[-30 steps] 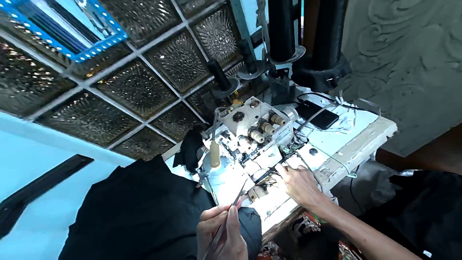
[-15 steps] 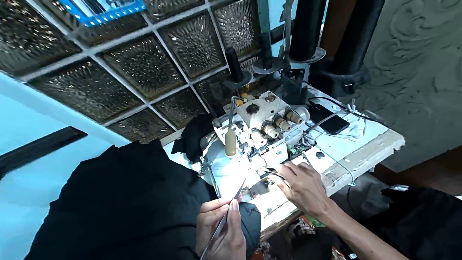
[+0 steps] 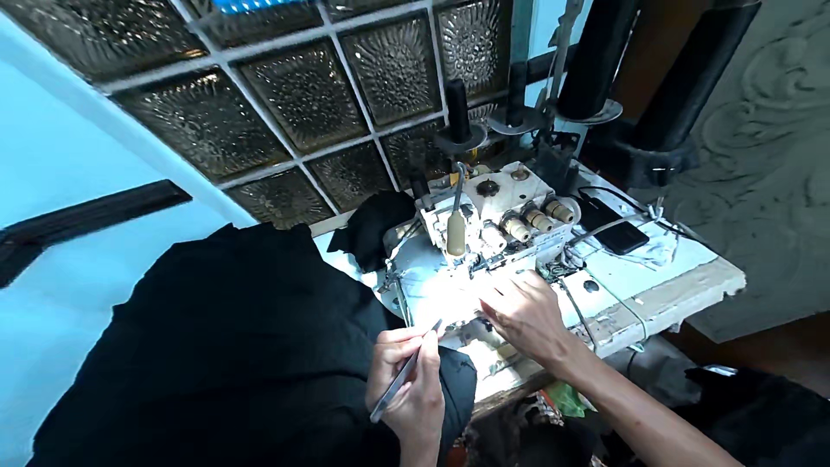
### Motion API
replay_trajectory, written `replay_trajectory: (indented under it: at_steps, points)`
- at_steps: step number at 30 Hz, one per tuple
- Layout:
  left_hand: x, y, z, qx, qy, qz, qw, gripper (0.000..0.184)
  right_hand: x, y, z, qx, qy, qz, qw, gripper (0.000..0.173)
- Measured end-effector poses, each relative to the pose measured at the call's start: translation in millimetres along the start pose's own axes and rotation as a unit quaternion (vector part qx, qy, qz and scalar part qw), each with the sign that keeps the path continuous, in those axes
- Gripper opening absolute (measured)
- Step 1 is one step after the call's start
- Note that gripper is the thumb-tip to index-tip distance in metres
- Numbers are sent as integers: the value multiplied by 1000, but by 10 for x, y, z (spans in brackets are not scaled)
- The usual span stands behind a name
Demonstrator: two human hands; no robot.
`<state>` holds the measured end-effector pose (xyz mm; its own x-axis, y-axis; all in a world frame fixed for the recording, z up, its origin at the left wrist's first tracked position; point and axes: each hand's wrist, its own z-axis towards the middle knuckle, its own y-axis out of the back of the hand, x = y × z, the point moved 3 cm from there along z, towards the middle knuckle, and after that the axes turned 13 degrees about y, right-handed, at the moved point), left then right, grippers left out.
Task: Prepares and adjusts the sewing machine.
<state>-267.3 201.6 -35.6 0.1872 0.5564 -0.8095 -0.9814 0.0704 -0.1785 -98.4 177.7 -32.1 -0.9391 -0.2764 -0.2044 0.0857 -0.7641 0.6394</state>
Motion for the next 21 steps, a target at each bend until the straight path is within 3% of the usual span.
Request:
replay_trajectory:
  at_steps: [11,21]
  points:
    - [-48,-35,-18,10,9,-32,999,12,19,34,-4,0,-3,4,1000,22]
    - [-28,-37,-10,7,6,-23,1000,12,-64,38,-267,77,-123,-36,989,20]
